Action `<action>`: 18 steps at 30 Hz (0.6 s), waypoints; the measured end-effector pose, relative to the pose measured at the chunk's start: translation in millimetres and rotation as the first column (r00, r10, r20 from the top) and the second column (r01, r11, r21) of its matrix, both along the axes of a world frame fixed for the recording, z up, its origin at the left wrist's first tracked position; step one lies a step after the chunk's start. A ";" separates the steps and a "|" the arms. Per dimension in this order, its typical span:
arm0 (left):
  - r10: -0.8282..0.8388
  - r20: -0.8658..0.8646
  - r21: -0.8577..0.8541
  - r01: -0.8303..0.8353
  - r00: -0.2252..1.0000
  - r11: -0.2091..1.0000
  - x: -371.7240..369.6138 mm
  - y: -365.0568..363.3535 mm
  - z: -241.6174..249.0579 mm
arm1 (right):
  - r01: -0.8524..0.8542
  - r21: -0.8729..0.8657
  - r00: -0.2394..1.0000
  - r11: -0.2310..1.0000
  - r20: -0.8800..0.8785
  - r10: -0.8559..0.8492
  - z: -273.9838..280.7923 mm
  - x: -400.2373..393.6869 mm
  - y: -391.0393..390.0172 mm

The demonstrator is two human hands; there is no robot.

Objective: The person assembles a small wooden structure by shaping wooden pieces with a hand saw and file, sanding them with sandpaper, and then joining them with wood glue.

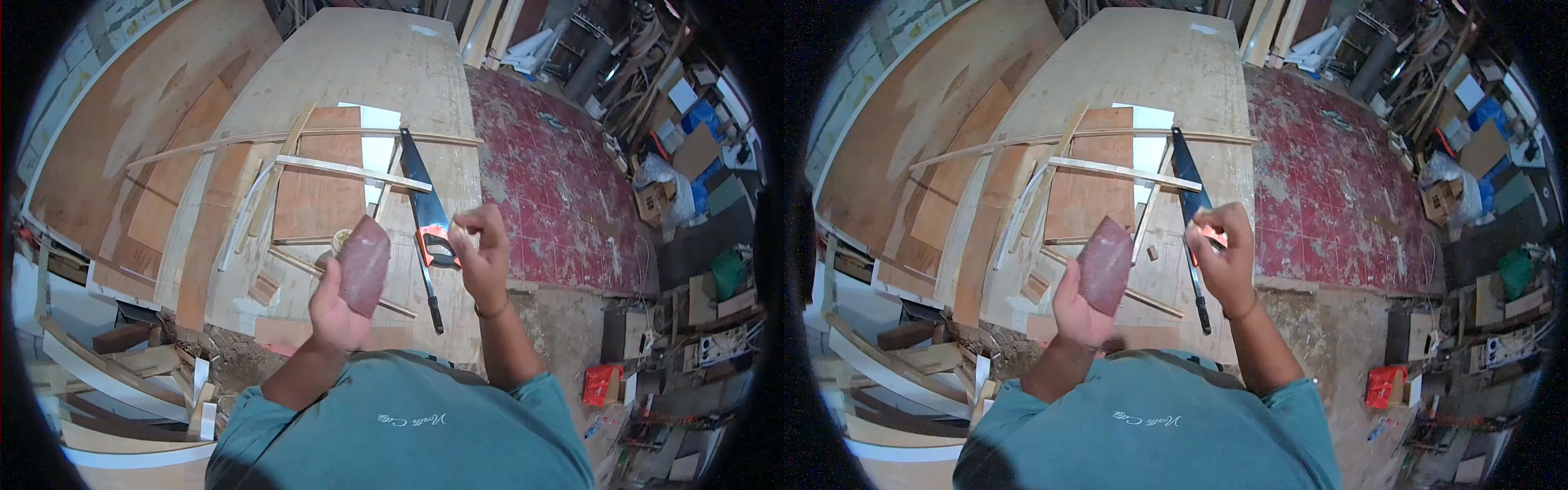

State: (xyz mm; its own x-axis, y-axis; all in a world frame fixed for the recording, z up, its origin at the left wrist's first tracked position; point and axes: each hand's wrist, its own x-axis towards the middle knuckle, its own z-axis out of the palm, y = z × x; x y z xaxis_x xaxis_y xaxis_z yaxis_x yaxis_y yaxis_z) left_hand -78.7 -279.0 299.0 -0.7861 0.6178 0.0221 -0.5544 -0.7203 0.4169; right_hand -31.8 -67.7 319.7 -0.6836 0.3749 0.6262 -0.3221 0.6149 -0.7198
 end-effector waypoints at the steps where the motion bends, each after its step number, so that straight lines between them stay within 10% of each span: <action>1: 0.014 -0.001 0.006 -0.014 1.000 1.000 -1.5 0.3 1.6 | -0.014 0.006 1.000 1.000 -0.001 0.014 4.1 4.4 -6.8; 5: 0.034 -0.032 -0.077 -0.036 0.999 0.996 3.5 2.2 0.5 | -0.189 -0.020 0.971 0.982 0.143 0.190 13.9 17.4 -40.6; 7: -0.085 -0.083 0.030 0.088 0.993 0.996 6.6 7.3 2.0 | -0.195 0.291 0.979 0.937 0.117 0.167 13.3 12.8 -48.2; 18: -0.129 -0.137 -0.018 0.128 0.982 0.992 10.1 9.0 -13.3 | -0.182 0.291 0.983 0.939 0.025 0.182 -11.4 16.2 -74.5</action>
State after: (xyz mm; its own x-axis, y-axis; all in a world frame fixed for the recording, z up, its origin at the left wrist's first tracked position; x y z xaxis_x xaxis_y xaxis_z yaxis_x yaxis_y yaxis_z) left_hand -68.6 -270.1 285.7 -0.6899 0.7141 0.1186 -0.5787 -0.6425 0.5022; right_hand -15.6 -142.2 308.3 -0.7218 0.0457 0.6906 -0.4492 0.7282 -0.5176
